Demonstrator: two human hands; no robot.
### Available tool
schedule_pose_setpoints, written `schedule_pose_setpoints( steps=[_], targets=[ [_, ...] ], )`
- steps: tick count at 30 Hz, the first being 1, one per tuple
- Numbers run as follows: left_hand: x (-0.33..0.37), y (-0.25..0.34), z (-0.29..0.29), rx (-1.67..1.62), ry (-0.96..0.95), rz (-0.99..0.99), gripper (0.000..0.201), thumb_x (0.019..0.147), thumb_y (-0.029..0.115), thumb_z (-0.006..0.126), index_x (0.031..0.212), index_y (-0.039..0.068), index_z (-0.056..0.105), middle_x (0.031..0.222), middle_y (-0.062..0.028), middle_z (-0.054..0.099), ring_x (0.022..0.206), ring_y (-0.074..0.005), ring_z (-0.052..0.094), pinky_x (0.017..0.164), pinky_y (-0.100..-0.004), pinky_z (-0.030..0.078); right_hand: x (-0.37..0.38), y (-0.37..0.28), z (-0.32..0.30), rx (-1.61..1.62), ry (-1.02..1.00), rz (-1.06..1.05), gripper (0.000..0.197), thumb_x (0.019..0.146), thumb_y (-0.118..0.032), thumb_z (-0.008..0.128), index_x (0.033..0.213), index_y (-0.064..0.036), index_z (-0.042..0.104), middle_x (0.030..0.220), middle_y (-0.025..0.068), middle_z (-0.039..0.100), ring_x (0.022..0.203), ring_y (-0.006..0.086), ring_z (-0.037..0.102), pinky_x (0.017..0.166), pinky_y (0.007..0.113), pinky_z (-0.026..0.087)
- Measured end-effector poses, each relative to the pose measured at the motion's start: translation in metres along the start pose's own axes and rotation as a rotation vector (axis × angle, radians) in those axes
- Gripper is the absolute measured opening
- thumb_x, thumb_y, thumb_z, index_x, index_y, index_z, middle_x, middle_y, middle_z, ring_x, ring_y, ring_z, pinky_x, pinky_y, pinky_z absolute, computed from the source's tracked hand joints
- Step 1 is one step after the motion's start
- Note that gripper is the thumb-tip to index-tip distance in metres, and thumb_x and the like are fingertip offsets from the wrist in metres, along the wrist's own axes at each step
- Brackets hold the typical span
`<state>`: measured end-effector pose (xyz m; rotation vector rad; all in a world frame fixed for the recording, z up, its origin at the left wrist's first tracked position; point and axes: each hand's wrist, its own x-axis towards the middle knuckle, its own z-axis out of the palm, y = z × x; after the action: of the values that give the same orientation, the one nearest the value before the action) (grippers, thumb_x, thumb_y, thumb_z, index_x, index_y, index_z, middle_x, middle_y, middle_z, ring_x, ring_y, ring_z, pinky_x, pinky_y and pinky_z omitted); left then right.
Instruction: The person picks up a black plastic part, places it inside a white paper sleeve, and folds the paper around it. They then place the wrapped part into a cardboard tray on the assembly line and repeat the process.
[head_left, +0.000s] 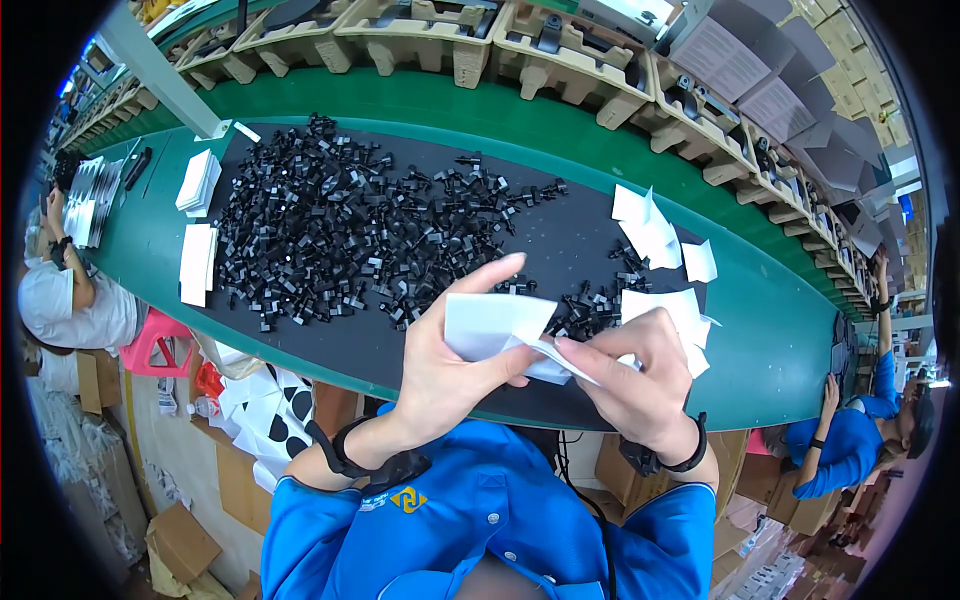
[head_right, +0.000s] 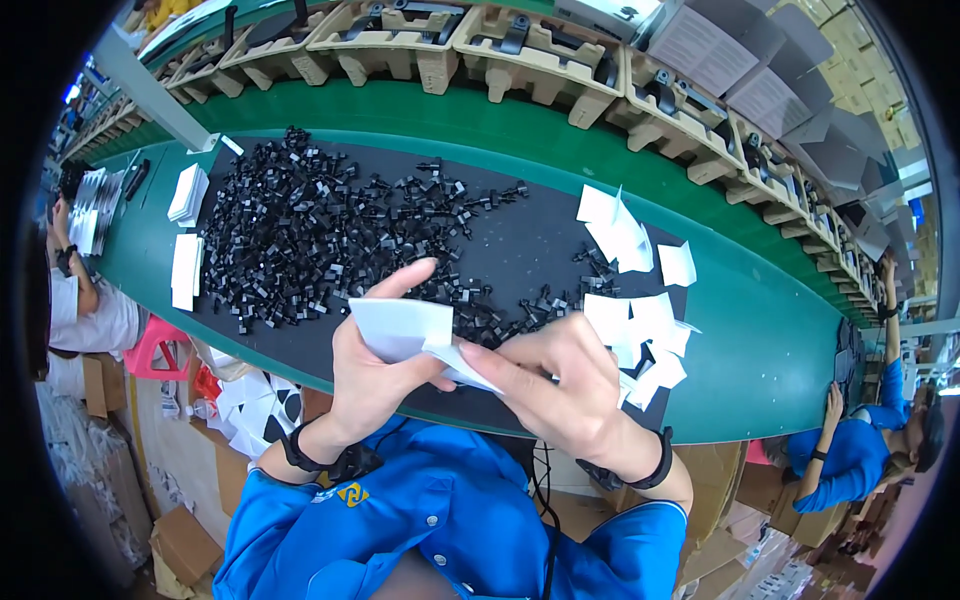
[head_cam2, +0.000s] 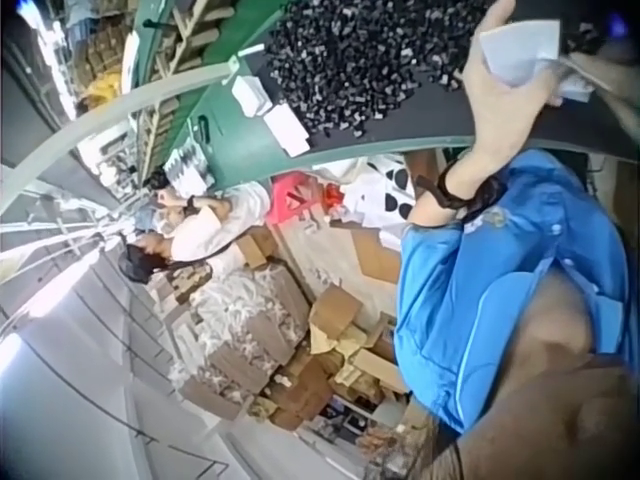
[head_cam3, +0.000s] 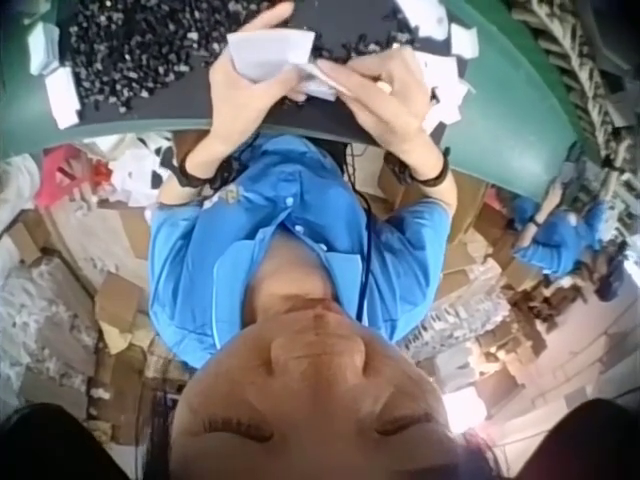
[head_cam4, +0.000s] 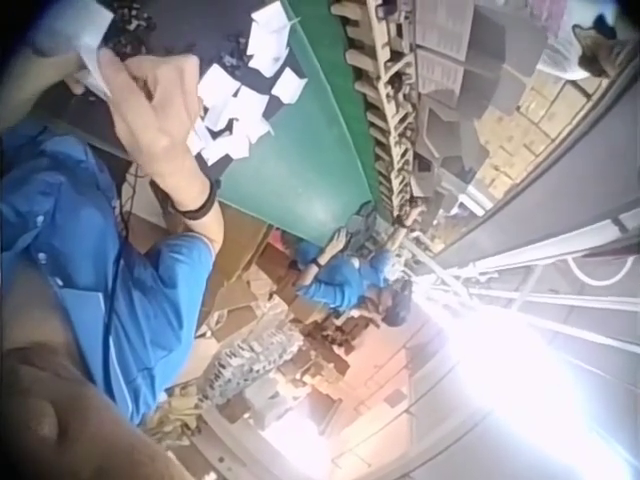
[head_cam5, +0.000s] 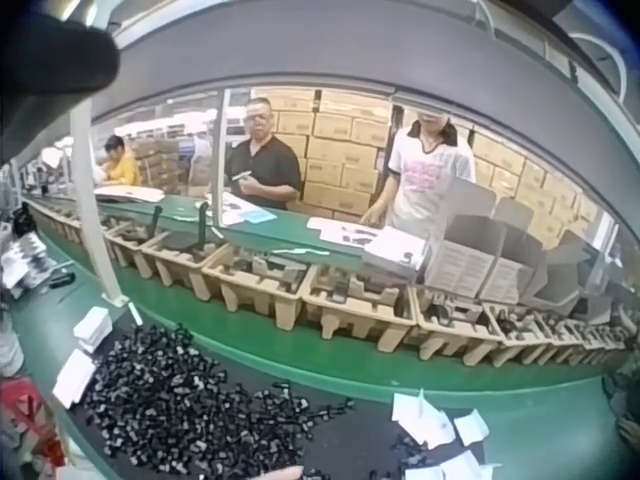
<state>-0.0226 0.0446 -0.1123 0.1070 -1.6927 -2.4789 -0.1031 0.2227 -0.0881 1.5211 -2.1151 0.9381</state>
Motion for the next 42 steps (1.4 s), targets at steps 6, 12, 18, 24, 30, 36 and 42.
schedule_pose_setpoints(
  steps=[6, 12, 18, 24, 30, 36, 42],
  targets=[
    [0.0, 0.005, 0.002, -0.159, 0.017, -0.13, 0.062, 0.08, -0.007, 0.062, 0.135, 0.001, 0.036, 0.111, -0.0096, 0.058, 0.095, -0.0159, 0.061, 0.066, -0.0245, 0.057, -0.011, 0.001, -0.007, -0.366, -0.034, -0.382, 0.037, 0.058, -0.009, 0.069, 0.095, -0.0101, 0.071, 0.09, 0.0022, 0.06, 0.07, 0.0149, 0.049, 0.06, 0.024, 0.044],
    [-0.005, 0.001, -0.007, 0.168, -0.095, 0.081, 0.069, 0.079, -0.005, 0.065, 0.138, 0.001, 0.03, 0.112, -0.0113, 0.057, 0.095, -0.0172, 0.062, 0.067, -0.0248, 0.057, -0.002, -0.016, -0.017, -0.465, -0.133, -0.299, 0.036, 0.061, -0.01, 0.066, 0.096, -0.0084, 0.071, 0.096, 0.0034, 0.059, 0.074, 0.0151, 0.051, 0.057, 0.023, 0.045],
    [-0.005, 0.011, -0.003, -0.036, -0.006, -0.136, 0.073, 0.079, -0.003, 0.066, 0.14, 0.002, 0.026, 0.113, -0.012, 0.057, 0.095, -0.0173, 0.063, 0.067, -0.0238, 0.055, 0.01, -0.017, -0.033, 0.438, -0.155, 0.547, 0.024, 0.07, -0.011, 0.07, 0.094, -0.0068, 0.071, 0.092, 0.0033, 0.062, 0.072, 0.014, 0.053, 0.056, 0.021, 0.044],
    [-0.001, 0.017, -0.002, 0.086, -0.029, -0.076, 0.079, 0.075, -0.008, 0.066, 0.141, 0.0, 0.023, 0.105, -0.0127, 0.057, 0.094, -0.0253, 0.064, 0.064, -0.0282, 0.058, 0.001, 0.012, -0.008, 0.515, -0.267, 0.514, 0.018, 0.068, -0.011, 0.078, 0.083, -0.0044, 0.071, 0.075, 0.0016, 0.063, 0.066, 0.0112, 0.054, 0.05, 0.023, 0.04],
    [0.0, 0.008, -0.001, 0.222, -0.028, 0.103, 0.081, 0.073, -0.005, 0.07, 0.14, 0.0, 0.025, 0.097, -0.0123, 0.063, 0.091, -0.0221, 0.065, 0.067, -0.0287, 0.056, -0.003, 0.003, -0.001, 0.411, -0.131, 0.4, 0.013, 0.066, -0.009, 0.079, 0.076, -0.0049, 0.071, 0.071, 0.0015, 0.063, 0.063, 0.0108, 0.054, 0.047, 0.025, 0.038],
    [-0.012, -0.017, -0.004, 0.265, 0.041, 0.1, 0.062, 0.07, 0.0, 0.076, 0.126, -0.003, 0.049, 0.083, -0.0124, 0.069, 0.071, -0.0157, 0.067, 0.067, -0.0253, 0.053, -0.013, -0.009, -0.002, 0.418, -0.051, 0.313, 0.009, 0.073, -0.011, 0.075, 0.076, -0.0053, 0.069, 0.071, 0.0033, 0.059, 0.061, 0.0133, 0.053, 0.052, 0.027, 0.04],
    [-0.001, -0.025, -0.016, 0.574, -0.174, 0.291, 0.047, 0.076, 0.006, 0.071, 0.117, -0.007, 0.055, 0.083, -0.0146, 0.069, 0.067, -0.0176, 0.067, 0.065, -0.0263, 0.054, -0.015, 0.005, -0.014, 0.487, -0.217, 0.346, 0.009, 0.076, -0.013, 0.071, 0.075, -0.0061, 0.065, 0.071, 0.0038, 0.056, 0.06, 0.0175, 0.053, 0.053, 0.029, 0.042]
  ],
)
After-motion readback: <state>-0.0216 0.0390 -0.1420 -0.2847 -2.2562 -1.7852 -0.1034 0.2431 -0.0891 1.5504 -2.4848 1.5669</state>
